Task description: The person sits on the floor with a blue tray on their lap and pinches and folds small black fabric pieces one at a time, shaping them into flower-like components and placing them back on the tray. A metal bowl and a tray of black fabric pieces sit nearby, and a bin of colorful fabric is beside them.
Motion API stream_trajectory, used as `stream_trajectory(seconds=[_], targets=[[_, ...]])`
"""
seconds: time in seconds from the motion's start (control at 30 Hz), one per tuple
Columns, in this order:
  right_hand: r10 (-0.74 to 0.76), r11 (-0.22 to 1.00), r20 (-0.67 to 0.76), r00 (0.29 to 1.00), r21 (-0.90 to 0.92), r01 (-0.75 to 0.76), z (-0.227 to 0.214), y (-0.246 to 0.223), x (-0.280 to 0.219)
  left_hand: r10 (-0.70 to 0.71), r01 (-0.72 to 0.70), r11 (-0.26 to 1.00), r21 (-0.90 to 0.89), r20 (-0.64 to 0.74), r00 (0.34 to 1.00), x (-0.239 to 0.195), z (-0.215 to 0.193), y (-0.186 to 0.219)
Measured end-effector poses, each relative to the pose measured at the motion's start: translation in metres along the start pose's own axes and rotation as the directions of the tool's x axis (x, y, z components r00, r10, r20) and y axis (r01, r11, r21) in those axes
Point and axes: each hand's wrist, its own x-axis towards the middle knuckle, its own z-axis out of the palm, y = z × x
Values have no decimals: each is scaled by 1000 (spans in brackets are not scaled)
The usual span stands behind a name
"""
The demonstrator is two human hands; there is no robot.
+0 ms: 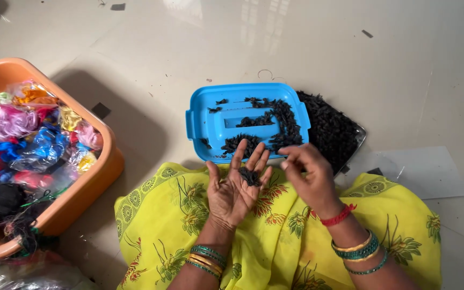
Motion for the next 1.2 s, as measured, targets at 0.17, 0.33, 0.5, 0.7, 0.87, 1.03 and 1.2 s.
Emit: stream_trajectory(seconds=[0.17, 0.33, 0.5, 0.7, 0.87, 1.03, 1.2], targets=[[-122, 990, 215, 969, -49, 136, 24, -14, 0, 69, -68, 997, 21, -49, 996, -6, -12, 9], [-114, 991, 356, 927, -25, 131, 39, -10, -1, 80, -81, 996, 47, 19, 997, -8, -16, 9], [22, 992, 347, 938, -125, 23, 40, 11, -6, 41, -42, 996, -81, -14, 999, -6, -22, 6], [67, 984, 304, 950, -179, -12, 32, 10, -2, -1, 92, 899, 429, -206, 978, 2, -21, 1], [133, 991, 285, 949, -29, -131, 24, 15, 3, 47, 205, 745, 635, -357, 933, -2, -64, -7], [163, 986, 275, 948, -67, -150, 21, 16, 6, 60, 191, 755, 627, -357, 932, 2, -60, -6], [249, 969, 302, 920, -80, -236, 20, 19, 7, 131, 141, 728, 671, -338, 932, 4, -66, -8]])
